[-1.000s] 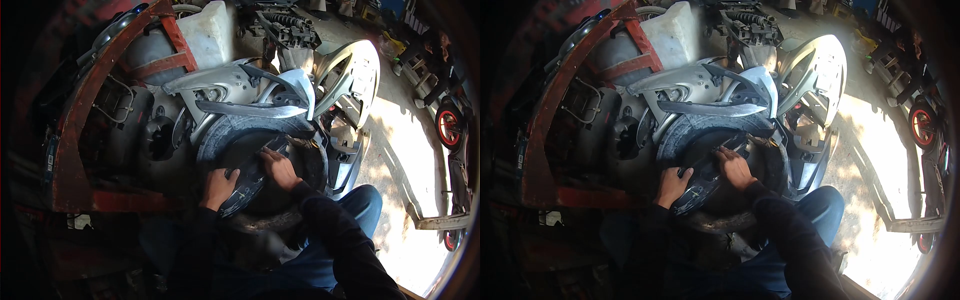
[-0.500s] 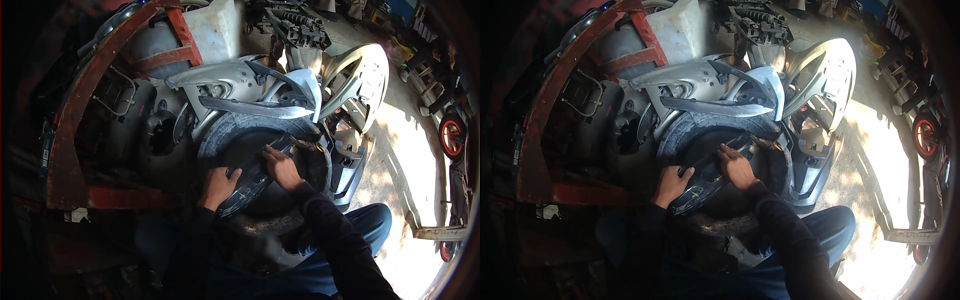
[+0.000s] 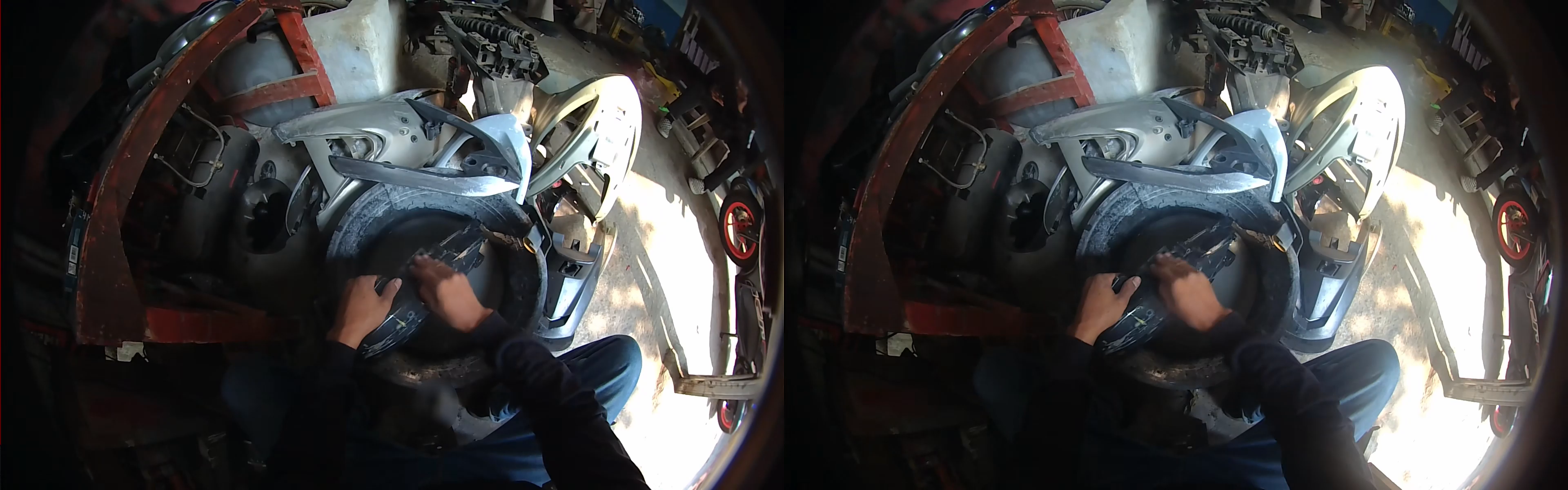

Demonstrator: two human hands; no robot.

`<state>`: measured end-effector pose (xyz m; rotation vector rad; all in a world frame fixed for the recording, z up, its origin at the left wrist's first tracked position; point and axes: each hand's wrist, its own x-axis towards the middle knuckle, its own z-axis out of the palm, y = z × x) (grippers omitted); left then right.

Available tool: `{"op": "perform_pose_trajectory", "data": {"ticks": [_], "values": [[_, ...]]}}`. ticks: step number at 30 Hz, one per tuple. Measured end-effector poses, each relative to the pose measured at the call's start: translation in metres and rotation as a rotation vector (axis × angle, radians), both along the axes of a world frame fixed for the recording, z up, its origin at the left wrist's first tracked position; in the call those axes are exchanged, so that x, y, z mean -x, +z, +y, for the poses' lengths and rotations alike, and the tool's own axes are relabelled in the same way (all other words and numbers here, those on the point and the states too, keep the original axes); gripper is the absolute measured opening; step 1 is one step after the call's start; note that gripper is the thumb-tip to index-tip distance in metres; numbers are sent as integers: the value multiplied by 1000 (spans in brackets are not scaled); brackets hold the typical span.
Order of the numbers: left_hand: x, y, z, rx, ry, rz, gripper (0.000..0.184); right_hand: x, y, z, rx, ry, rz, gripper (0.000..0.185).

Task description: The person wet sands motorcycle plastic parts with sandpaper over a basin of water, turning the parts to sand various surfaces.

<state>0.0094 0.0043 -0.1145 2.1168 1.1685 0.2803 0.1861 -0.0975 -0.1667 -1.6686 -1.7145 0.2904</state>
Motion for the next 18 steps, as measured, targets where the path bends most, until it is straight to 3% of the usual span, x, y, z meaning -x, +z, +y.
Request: {"op": "perform_pose_trajectory", "data": {"ticks": [5,9,13,15,18], "values": [[3,-4,0,-56,2,-31,44,-3,4,15,46,0,-105,36],[2,-2,-6,-82,-20,-45,42,8,6,10,-68,61,-88,37],[0,-6,-7,-109,-15,-27,39,0,7,19,113,-67,-179,35],[4,-10,-10,-94,-8,-125,36,15,11,10,-44,105,-70,37],[3,-8,-11,-82,-34,-10,40,-13,4,11,95,1,-219,39]]}}
